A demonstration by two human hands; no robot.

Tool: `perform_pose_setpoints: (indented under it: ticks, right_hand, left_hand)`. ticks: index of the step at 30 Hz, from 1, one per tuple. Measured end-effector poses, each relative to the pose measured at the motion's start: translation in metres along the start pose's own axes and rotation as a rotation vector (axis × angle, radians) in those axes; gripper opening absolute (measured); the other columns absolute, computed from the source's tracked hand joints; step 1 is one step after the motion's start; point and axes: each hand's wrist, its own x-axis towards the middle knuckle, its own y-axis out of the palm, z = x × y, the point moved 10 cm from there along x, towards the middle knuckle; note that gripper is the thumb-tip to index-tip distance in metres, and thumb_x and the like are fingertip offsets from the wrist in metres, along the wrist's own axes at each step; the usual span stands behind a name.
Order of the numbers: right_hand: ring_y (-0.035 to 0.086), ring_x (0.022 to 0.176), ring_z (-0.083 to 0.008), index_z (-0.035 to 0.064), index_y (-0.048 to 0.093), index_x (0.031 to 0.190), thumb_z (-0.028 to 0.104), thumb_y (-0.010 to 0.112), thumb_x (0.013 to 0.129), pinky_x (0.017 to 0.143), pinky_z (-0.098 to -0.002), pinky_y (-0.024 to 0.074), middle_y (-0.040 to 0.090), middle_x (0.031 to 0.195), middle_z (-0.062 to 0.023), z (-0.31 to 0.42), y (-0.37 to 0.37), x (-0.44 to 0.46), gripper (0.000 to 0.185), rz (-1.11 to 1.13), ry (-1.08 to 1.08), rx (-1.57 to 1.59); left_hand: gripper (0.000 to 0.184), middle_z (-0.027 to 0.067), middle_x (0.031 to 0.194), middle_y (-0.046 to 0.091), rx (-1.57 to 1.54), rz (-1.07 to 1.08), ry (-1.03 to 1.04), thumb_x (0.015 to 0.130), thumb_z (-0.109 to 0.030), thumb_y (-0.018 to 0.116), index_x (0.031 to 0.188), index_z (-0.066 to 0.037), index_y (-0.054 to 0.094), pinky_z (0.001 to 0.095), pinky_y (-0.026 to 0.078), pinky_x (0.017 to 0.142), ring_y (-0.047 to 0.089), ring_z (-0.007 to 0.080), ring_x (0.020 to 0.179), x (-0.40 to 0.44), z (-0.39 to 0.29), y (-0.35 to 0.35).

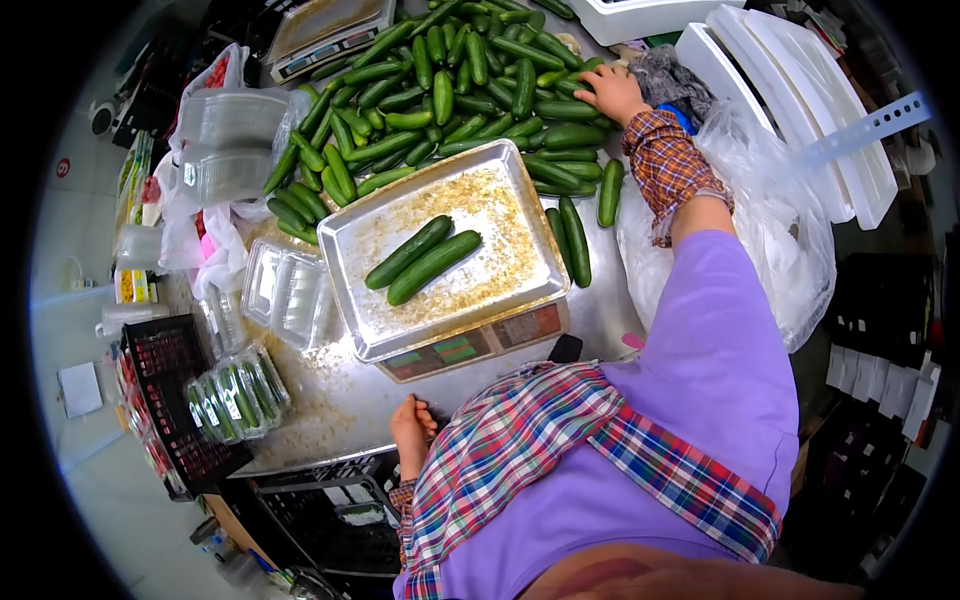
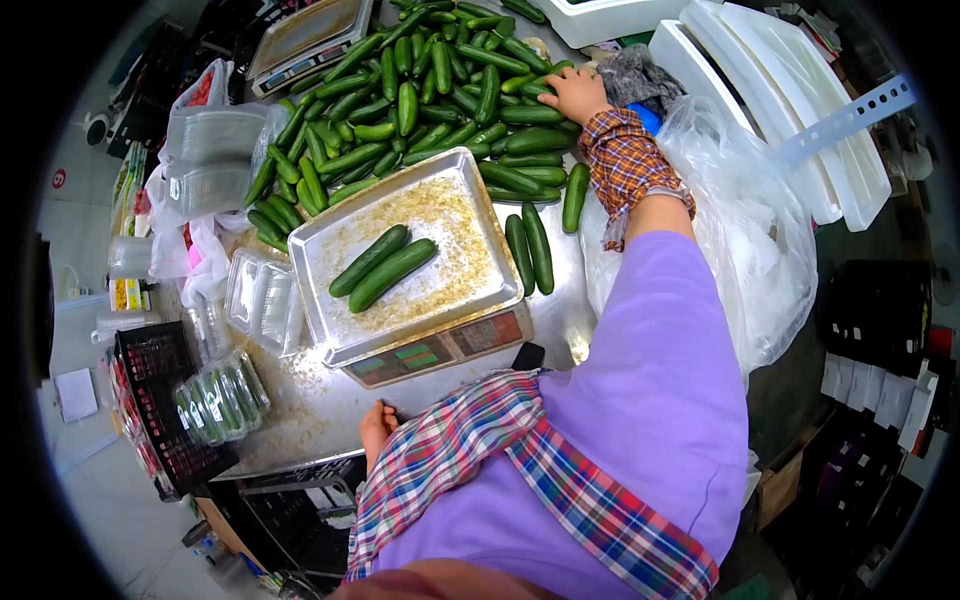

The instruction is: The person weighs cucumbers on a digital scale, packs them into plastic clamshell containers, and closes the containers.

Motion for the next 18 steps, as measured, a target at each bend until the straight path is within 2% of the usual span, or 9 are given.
perform_pose_setpoints:
  ticks: [1, 2, 5, 6, 9, 11, 13, 16, 18]
  right_hand:
    - [0.045, 0.111, -0.0352, 0.0212, 0.054, 0.118, 0.051, 0.046, 0.088, 0.089, -0.0572, 0.0360, 0.050, 0.118, -0.0097, -0.004, -0.002, -0.001, 0.043, 0.008, 0.030, -0.026]
    - [0.045, 0.111, -0.0355, 0.0177, 0.058, 0.113, 0.041, 0.047, 0.090, 0.089, -0.0592, 0.0353, 0.049, 0.118, -0.0111, -0.008, -0.009, -0.002, 0.034, -0.030, 0.065, -0.006]
    - [0.045, 0.110, -0.0359, 0.0141, 0.060, 0.110, 0.030, 0.046, 0.092, 0.086, -0.0622, 0.0348, 0.049, 0.116, -0.0124, -0.034, -0.006, 0.010, 0.028, -0.011, 0.274, -0.250]
    - [0.049, 0.106, -0.0345, 0.0112, 0.062, 0.105, 0.021, 0.049, 0.089, 0.086, -0.0569, 0.0386, 0.054, 0.110, -0.0134, -0.032, -0.024, 0.006, 0.023, -0.055, 0.328, -0.262]
    - [0.054, 0.101, -0.0323, 0.0105, 0.063, 0.100, 0.020, 0.054, 0.084, 0.086, -0.0483, 0.0427, 0.059, 0.102, -0.0115, -0.004, -0.034, 0.029, 0.021, -0.273, 0.079, 0.147]
    - [0.057, 0.095, -0.0308, 0.0101, 0.064, 0.096, 0.020, 0.057, 0.080, 0.084, -0.0402, 0.0458, 0.061, 0.098, -0.0094, 0.055, -0.051, 0.032, 0.021, -0.412, -0.279, 0.279]
    - [0.055, 0.100, -0.0291, 0.0107, 0.064, 0.097, 0.023, 0.056, 0.081, 0.086, -0.0479, 0.0427, 0.061, 0.100, -0.0068, 0.109, -0.043, 0.031, 0.022, -0.261, -0.482, 0.378]
    - [0.051, 0.103, -0.0256, 0.0127, 0.065, 0.093, 0.029, 0.055, 0.083, 0.088, -0.0588, 0.0338, 0.060, 0.095, -0.0037, 0.146, -0.011, 0.033, 0.022, -0.157, -0.447, 0.218]
    - [0.050, 0.102, -0.0273, 0.0126, 0.065, 0.089, 0.029, 0.057, 0.082, 0.089, -0.0553, 0.0340, 0.059, 0.094, -0.0063, 0.136, -0.031, 0.050, 0.020, -0.278, -0.231, 0.496]
  left_hand:
    - [0.031, 0.0020, 0.053, 0.053, 0.002, -0.002, -0.006, 0.093, -0.030, 0.048, 0.076, -0.005, 0.056, 0.0220, 0.035, 0.035, 0.048, 0.0111, 0.039, 0.001, 0.001, -0.001]
    - [0.031, 0.0021, 0.053, 0.053, 0.004, -0.004, -0.009, 0.093, -0.030, 0.048, 0.076, -0.005, 0.056, 0.0220, 0.035, 0.035, 0.048, 0.0112, 0.039, 0.003, 0.001, -0.002]
    - [0.031, 0.0024, 0.053, 0.053, 0.006, -0.005, 0.018, 0.093, -0.029, 0.048, 0.075, -0.005, 0.055, 0.0223, 0.035, 0.034, 0.048, 0.0114, 0.038, 0.007, 0.004, -0.004]
    - [0.031, 0.0024, 0.052, 0.052, 0.011, -0.009, 0.016, 0.092, -0.030, 0.048, 0.075, -0.005, 0.055, 0.0226, 0.035, 0.034, 0.047, 0.0116, 0.038, 0.007, 0.004, -0.004]
    - [0.032, 0.0023, 0.051, 0.051, 0.025, -0.024, -0.003, 0.092, -0.030, 0.048, 0.074, -0.005, 0.055, 0.0235, 0.035, 0.034, 0.047, 0.0121, 0.038, 0.006, 0.003, -0.005]
    - [0.032, 0.0022, 0.050, 0.050, 0.028, -0.030, -0.028, 0.092, -0.031, 0.048, 0.073, -0.005, 0.055, 0.0242, 0.035, 0.034, 0.047, 0.0125, 0.037, 0.005, 0.001, -0.002]
    - [0.033, 0.0024, 0.050, 0.050, -0.008, -0.023, -0.044, 0.092, -0.031, 0.048, 0.073, -0.005, 0.054, 0.0245, 0.035, 0.034, 0.046, 0.0129, 0.037, 0.005, 0.003, 0.002]
    - [0.033, 0.0030, 0.050, 0.049, -0.008, -0.038, -0.068, 0.092, -0.031, 0.048, 0.073, -0.005, 0.054, 0.0246, 0.035, 0.034, 0.046, 0.0133, 0.037, 0.005, 0.006, -0.002]
    - [0.033, 0.0037, 0.049, 0.049, 0.047, -0.046, -0.066, 0.092, -0.031, 0.047, 0.072, -0.005, 0.054, 0.0249, 0.035, 0.034, 0.046, 0.0135, 0.037, 0.003, 0.001, 0.000]
